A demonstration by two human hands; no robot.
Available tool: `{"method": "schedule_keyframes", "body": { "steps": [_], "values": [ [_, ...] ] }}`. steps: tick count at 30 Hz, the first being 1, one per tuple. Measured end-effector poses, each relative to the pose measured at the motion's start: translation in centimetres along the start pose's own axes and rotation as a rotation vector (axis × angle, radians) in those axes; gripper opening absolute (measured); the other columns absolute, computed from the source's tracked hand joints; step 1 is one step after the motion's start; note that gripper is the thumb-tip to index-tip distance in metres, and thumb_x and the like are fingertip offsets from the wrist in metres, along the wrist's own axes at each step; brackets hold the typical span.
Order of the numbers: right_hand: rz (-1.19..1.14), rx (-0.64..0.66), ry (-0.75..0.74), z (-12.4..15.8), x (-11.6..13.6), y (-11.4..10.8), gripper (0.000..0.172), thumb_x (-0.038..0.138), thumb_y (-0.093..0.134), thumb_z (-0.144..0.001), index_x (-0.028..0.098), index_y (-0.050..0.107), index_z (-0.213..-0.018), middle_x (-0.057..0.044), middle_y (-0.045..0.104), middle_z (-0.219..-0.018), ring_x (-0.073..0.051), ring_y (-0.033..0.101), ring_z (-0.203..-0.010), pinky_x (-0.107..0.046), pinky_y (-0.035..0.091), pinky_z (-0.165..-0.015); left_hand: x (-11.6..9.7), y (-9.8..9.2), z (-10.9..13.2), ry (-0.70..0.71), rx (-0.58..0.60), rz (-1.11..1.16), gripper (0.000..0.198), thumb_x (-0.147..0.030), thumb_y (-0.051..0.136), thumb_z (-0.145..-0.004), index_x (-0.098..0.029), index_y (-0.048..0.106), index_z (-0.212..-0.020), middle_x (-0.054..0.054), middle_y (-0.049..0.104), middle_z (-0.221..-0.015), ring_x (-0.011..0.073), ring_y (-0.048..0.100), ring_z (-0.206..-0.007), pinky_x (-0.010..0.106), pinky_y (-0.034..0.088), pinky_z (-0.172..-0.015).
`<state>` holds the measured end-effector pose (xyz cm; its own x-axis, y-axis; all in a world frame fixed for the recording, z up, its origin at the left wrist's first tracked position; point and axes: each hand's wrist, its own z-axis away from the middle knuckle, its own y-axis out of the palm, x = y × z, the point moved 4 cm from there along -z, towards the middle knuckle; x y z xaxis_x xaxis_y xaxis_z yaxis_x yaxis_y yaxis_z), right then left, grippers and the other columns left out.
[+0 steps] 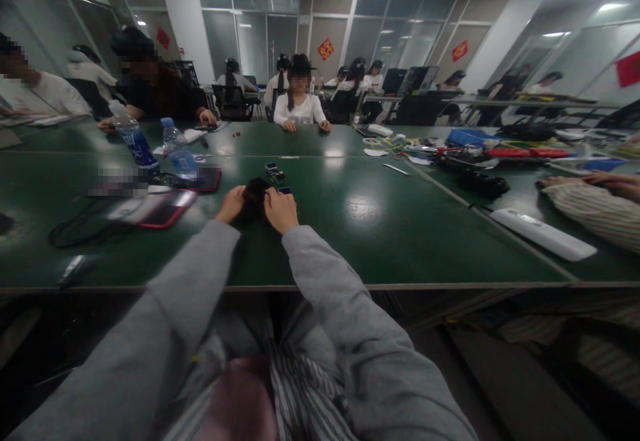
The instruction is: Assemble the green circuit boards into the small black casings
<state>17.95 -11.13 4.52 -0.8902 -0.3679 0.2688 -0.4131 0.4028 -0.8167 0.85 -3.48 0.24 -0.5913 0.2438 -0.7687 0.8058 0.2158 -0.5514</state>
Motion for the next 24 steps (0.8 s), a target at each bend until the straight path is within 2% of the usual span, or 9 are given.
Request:
{"method": "schedule_keyframes", "body": {
  "steps": [17,24],
  "values": [
    [0.003,0.014,0.018,0.07,0.0,-0.05,0.03,0.029,0.034,-0.101,0.018,0.057,-0.116,-0.008,0.069,-0.096,-0.022,0.062,-0.088,-0.034,0.038,-0.085,-0.51,-0.21,0.37,-0.006,0.012,0.024,0.037,-0.043,0.035,-0.093,-0.021,0.062,-0.082,0.003,0.067,-0.08,0.0183,0.059,-0.081,0.028,0.041,-0.075],
    [0.013,-0.01,-0.02,-0.03,0.06,-0.09,0.028,0.027,0.034,-0.101,0.018,0.057,-0.114,-0.007,0.07,-0.094,-0.022,0.063,-0.087,-0.033,0.038,-0.082,-0.23,-0.03,0.14,0.015,0.024,0.019,0.036,-0.042,0.035,-0.093,-0.02,0.061,-0.082,0.004,0.067,-0.084,0.0181,0.059,-0.084,0.028,0.042,-0.076]
  ]
}}
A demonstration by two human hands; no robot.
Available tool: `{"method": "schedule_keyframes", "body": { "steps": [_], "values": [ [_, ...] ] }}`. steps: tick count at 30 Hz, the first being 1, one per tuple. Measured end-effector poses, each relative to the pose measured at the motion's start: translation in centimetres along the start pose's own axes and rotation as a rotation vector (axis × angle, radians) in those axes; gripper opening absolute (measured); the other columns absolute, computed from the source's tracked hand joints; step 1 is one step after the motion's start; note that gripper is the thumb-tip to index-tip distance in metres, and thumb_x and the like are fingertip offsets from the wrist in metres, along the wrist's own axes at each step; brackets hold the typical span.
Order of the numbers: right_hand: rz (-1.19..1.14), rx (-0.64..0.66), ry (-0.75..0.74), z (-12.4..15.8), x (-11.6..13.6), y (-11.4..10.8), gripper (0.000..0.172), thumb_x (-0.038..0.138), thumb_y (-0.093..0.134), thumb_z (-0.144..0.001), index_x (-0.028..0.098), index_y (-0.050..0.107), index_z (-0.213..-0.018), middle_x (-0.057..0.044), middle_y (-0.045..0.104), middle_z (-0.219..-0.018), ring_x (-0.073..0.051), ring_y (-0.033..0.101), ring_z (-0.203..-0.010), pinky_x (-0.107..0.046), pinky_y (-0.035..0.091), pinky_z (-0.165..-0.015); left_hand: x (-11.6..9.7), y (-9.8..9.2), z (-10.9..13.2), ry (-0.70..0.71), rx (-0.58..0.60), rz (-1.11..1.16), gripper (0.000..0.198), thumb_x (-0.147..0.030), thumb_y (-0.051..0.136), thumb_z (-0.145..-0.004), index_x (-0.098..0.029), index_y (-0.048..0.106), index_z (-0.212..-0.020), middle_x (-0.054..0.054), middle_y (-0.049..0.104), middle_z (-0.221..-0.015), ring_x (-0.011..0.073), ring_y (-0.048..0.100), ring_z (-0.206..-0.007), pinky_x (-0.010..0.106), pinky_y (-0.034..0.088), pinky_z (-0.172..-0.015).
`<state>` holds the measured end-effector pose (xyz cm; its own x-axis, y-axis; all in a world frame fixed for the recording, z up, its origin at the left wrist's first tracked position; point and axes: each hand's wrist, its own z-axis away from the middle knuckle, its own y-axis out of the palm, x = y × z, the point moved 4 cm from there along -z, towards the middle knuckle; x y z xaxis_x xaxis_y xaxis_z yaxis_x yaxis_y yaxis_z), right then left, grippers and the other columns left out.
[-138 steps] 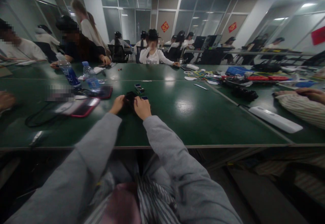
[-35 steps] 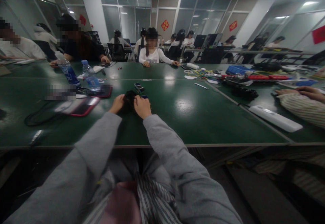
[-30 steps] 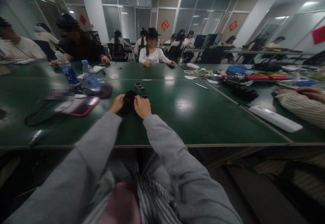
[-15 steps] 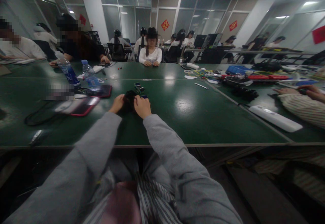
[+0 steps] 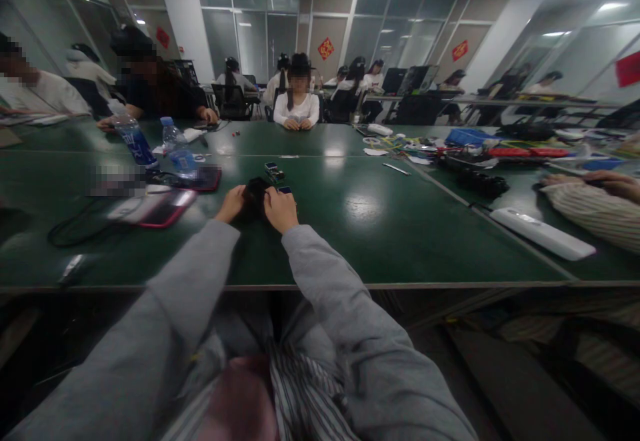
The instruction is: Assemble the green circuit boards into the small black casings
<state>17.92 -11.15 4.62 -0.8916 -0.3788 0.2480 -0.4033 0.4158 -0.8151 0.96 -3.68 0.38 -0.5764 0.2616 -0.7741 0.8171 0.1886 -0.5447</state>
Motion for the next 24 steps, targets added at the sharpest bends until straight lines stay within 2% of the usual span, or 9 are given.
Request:
{"method": "schedule_keyframes", "body": {
  "steps": [14,24],
  "values": [
    [-0.012,0.03,0.032,0.11,0.04,-0.14,0.029,0.028,0.034,-0.101,0.018,0.057,-0.116,-0.008,0.069,-0.097,-0.022,0.062,-0.09,-0.034,0.038,-0.086,-0.04,0.01,0.03,-0.009,-0.006,0.008,0.036,-0.044,0.037,-0.093,-0.021,0.061,-0.081,0.003,0.067,-0.081,0.0177,0.059,-0.081,0.028,0.042,-0.075],
    [-0.006,0.021,0.021,0.06,0.08,-0.11,0.029,0.027,0.034,-0.101,0.018,0.057,-0.115,-0.008,0.07,-0.096,-0.022,0.063,-0.089,-0.033,0.038,-0.084,-0.52,-0.19,0.31,-0.016,0.008,0.023,0.032,-0.039,0.038,-0.092,-0.02,0.062,-0.081,0.004,0.068,-0.083,0.018,0.059,-0.083,0.028,0.042,-0.076]
  ]
}}
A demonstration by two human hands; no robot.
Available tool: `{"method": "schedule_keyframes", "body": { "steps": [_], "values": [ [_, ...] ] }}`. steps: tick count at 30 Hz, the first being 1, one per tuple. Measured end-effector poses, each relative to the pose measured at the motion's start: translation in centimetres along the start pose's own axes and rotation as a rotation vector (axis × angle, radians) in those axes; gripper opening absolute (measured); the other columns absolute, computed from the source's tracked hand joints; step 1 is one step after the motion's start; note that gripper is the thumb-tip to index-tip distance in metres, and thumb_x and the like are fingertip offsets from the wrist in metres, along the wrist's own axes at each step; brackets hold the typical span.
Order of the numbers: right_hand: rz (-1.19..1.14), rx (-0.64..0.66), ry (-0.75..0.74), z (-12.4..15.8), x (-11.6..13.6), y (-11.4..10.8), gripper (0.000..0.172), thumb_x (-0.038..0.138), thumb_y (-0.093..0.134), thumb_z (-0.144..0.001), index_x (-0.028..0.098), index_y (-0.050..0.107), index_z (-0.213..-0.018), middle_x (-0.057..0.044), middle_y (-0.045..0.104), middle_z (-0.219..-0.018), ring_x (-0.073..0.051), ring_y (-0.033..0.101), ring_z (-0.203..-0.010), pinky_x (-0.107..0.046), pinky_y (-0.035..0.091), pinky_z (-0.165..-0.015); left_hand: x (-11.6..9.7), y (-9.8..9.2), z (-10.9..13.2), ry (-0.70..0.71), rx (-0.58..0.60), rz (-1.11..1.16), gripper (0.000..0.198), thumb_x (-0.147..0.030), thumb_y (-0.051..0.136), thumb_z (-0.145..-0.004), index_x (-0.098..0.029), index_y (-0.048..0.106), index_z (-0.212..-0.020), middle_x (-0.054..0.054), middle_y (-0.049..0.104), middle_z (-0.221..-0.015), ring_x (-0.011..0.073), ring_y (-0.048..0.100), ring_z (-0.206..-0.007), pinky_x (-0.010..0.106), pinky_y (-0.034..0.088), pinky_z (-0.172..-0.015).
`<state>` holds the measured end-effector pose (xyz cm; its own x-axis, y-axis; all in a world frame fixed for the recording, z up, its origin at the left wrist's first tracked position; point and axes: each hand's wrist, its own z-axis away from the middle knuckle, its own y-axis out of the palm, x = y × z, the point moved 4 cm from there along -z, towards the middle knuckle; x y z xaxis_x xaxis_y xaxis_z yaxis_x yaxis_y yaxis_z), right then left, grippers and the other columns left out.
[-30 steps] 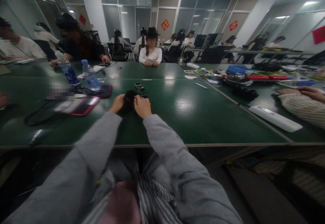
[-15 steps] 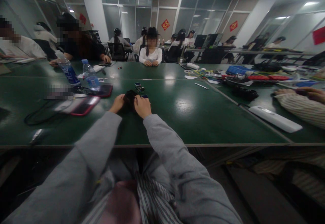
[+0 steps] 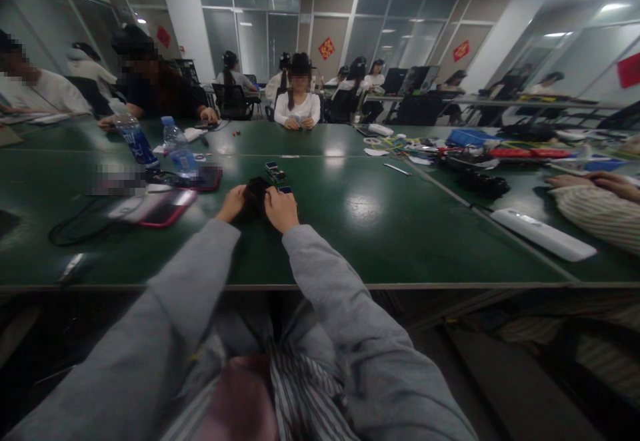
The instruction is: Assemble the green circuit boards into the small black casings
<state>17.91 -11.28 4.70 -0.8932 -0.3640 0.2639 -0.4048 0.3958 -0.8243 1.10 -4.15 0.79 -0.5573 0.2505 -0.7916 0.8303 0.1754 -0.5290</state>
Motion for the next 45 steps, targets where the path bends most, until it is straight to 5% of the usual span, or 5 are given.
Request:
{"method": "schedule_keyframes", "body": {
  "steps": [45],
  "values": [
    [-0.025,-0.006,-0.003,-0.11,-0.36,0.41,0.028,0.028,0.035,-0.101,0.017,0.057,-0.115,-0.009,0.07,-0.097,-0.022,0.063,-0.089,-0.034,0.038,-0.085,0.57,0.28,-0.3,0.016,-0.012,0.011,0.037,-0.043,0.037,-0.094,-0.02,0.065,-0.087,0.005,0.071,-0.091,0.0191,0.062,-0.087,0.03,0.044,-0.078]
  ]
}}
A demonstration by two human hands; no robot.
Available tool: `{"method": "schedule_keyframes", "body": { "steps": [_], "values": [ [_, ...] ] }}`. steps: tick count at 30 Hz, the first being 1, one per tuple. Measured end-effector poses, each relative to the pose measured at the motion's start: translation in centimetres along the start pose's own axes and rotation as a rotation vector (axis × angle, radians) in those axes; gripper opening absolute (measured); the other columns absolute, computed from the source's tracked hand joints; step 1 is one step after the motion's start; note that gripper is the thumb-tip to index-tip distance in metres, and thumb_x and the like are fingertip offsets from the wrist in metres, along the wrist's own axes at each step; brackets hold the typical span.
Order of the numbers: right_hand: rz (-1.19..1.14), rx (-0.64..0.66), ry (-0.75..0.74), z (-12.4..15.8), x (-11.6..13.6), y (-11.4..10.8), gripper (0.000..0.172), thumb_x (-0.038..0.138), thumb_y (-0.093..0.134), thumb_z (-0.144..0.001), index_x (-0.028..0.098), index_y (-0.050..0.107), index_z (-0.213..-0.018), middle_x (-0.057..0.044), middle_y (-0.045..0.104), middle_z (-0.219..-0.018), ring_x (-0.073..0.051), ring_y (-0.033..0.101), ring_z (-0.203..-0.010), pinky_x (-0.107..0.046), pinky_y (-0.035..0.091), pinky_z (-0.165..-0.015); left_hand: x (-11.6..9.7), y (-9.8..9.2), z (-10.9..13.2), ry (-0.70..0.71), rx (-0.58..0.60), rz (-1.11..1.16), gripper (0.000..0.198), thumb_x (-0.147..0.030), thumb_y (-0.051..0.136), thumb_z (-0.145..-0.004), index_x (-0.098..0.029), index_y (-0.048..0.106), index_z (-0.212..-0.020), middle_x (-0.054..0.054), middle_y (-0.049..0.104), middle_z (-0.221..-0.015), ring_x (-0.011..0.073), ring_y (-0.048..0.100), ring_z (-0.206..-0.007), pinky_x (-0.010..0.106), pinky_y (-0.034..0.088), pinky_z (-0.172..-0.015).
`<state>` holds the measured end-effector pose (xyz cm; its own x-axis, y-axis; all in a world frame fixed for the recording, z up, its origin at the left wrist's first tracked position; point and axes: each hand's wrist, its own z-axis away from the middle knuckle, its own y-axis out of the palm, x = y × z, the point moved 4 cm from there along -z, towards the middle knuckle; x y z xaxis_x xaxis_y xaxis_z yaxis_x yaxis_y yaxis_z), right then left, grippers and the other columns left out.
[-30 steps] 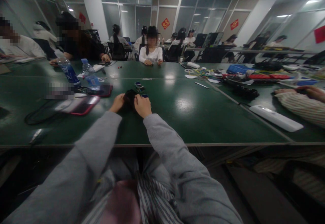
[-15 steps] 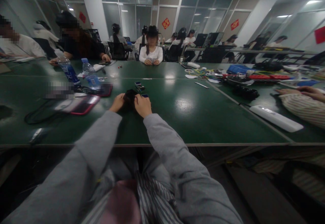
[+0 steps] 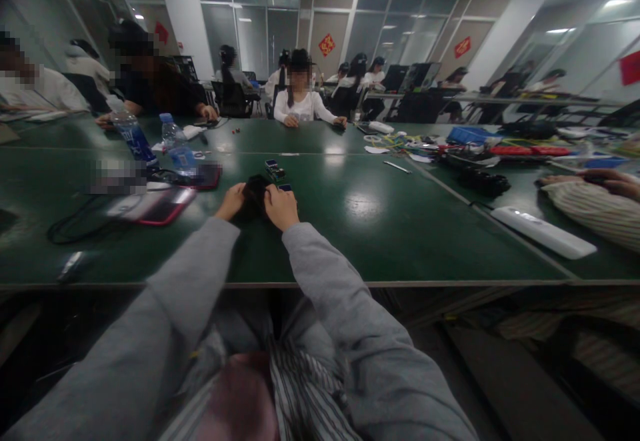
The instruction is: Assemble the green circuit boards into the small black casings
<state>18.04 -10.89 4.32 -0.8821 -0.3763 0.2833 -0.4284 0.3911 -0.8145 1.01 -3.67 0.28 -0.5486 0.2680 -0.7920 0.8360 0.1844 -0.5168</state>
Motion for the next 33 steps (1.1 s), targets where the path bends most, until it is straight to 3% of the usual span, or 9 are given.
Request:
{"method": "schedule_keyframes", "body": {
  "steps": [33],
  "values": [
    [0.014,-0.012,-0.027,-0.03,0.13,-0.24,0.027,0.027,0.035,-0.101,0.017,0.057,-0.113,-0.008,0.07,-0.095,-0.022,0.063,-0.087,-0.034,0.038,-0.083,-0.47,-0.11,0.31,-0.007,0.024,-0.035,0.034,-0.042,0.039,-0.092,-0.021,0.066,-0.09,0.005,0.071,-0.094,0.0201,0.061,-0.091,0.03,0.043,-0.08]
  ]
}}
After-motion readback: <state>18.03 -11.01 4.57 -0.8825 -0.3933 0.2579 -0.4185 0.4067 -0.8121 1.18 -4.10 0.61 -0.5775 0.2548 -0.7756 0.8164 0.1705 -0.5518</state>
